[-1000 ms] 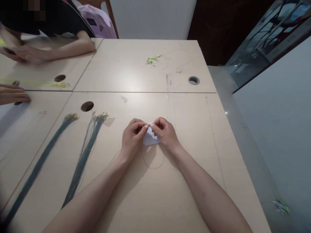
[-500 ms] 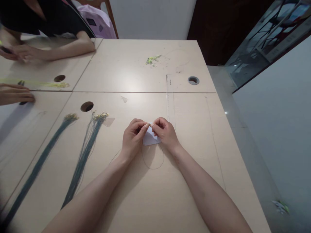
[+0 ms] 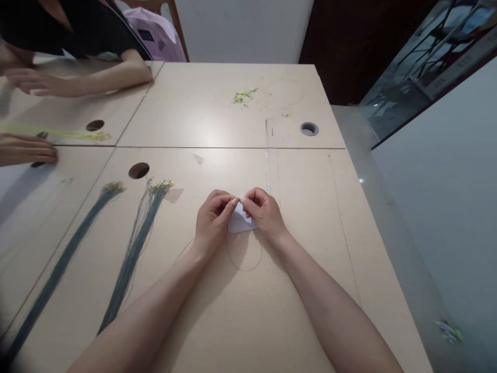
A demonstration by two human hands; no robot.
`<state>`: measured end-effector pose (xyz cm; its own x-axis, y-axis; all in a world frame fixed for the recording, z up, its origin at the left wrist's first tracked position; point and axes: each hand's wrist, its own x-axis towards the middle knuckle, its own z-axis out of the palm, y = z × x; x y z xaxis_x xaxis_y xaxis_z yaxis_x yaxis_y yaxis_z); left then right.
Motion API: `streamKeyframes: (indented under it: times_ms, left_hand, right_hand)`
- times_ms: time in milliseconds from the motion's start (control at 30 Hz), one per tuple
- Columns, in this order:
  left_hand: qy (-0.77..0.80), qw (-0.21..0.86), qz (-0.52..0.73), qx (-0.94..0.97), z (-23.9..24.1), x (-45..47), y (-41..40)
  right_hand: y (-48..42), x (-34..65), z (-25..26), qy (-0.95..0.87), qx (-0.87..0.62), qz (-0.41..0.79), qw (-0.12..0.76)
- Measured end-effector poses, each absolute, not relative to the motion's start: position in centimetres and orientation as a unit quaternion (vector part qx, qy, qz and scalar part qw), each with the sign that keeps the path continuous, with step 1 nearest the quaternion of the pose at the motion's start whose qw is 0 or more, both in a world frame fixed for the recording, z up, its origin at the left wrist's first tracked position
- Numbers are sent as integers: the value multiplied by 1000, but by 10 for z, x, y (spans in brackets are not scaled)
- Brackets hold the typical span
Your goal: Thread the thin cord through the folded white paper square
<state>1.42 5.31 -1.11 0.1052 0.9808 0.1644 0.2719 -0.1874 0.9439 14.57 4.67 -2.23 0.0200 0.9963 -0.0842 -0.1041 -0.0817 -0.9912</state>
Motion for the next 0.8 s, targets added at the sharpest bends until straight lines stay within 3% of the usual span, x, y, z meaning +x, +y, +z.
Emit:
streamKeyframes:
  times_ms: [800]
  left_hand:
    - [507,391,446,626,-12,13,54]
  right_hand:
    - [47,146,-21,-466,-516,520,496]
